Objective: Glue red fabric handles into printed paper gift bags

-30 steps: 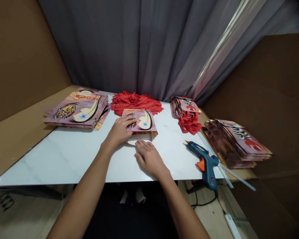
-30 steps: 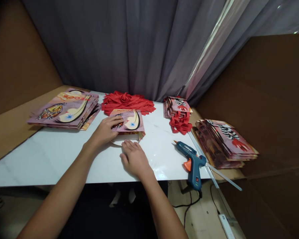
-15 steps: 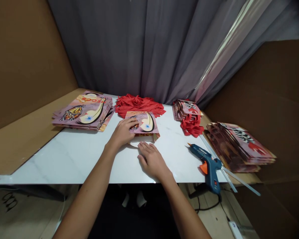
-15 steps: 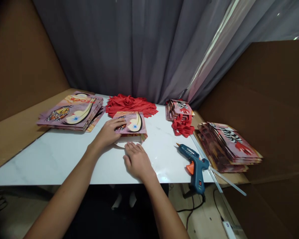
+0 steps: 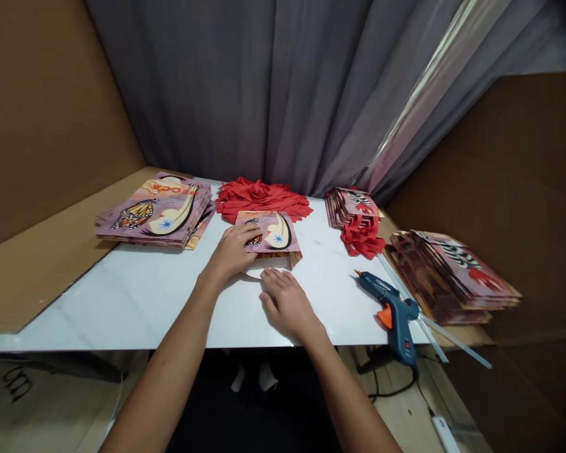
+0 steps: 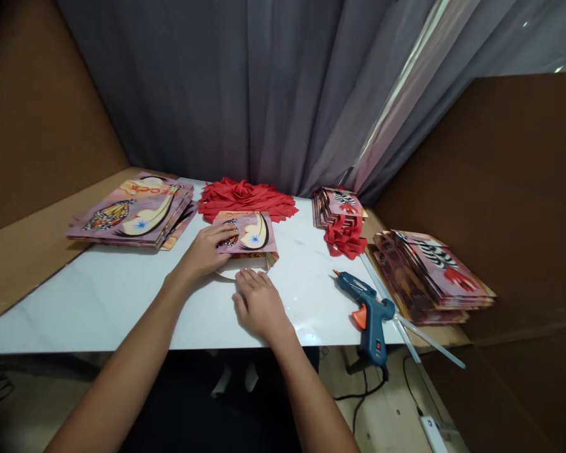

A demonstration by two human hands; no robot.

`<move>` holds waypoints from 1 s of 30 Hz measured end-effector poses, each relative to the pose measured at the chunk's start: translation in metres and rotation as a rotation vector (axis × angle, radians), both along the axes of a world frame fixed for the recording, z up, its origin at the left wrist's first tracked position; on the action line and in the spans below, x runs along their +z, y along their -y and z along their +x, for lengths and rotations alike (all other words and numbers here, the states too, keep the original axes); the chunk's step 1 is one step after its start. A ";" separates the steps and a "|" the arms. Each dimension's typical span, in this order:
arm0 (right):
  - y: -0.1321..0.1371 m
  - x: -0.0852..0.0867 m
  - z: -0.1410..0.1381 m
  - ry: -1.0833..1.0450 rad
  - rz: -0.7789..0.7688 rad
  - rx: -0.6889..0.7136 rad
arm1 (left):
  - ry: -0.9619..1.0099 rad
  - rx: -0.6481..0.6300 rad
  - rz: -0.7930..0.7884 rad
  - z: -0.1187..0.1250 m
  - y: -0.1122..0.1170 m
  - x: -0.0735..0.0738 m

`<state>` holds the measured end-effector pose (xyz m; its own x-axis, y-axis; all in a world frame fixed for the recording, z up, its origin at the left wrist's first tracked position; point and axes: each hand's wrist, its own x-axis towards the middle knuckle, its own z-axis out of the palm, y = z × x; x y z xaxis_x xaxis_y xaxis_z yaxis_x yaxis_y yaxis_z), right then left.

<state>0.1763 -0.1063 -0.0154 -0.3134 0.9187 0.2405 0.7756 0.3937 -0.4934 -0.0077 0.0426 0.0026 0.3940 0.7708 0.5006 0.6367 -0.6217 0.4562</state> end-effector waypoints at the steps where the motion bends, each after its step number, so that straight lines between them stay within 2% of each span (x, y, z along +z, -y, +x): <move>1: -0.004 0.004 -0.001 -0.039 -0.006 -0.025 | 0.000 0.000 0.007 0.001 0.001 0.001; 4: -0.027 0.017 -0.005 -0.290 -0.042 -0.167 | 0.019 -0.016 0.030 0.003 0.007 0.003; 6: -0.047 0.022 -0.007 -0.582 -0.125 -0.238 | 0.052 -0.031 0.043 0.004 0.010 0.004; 10: -0.079 0.019 -0.010 -1.301 -0.345 -0.176 | 0.113 -0.056 0.043 0.003 0.015 0.006; 13: -0.090 0.014 -0.016 -1.602 -0.393 -0.127 | 0.142 -0.066 0.021 0.001 0.017 0.009; 16: -0.092 0.012 -0.025 -1.667 -0.406 -0.142 | 0.121 -0.058 0.021 -0.001 0.027 0.011; 18: -0.091 0.011 -0.029 -1.649 -0.398 -0.146 | 0.075 -0.014 0.098 0.000 0.042 0.011; 21: -0.085 0.008 -0.032 -1.615 -0.429 -0.087 | 0.044 0.081 0.251 0.003 0.067 0.004; 23: -0.081 0.006 -0.032 -1.602 -0.474 -0.030 | 0.064 0.098 0.285 0.002 0.075 -0.004; 26: -0.075 0.005 -0.030 -1.588 -0.481 0.035 | 0.117 0.070 0.254 -0.005 0.071 -0.012; 30: -0.074 0.005 -0.032 -1.553 -0.451 0.008 | 0.116 0.035 0.252 -0.014 0.064 -0.013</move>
<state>0.1442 -0.0318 -0.0103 -0.0427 0.9984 0.0383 -0.5579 0.0080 -0.8298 -0.0214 -0.0212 -0.0107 0.2983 0.6286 0.7182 0.6122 -0.7033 0.3613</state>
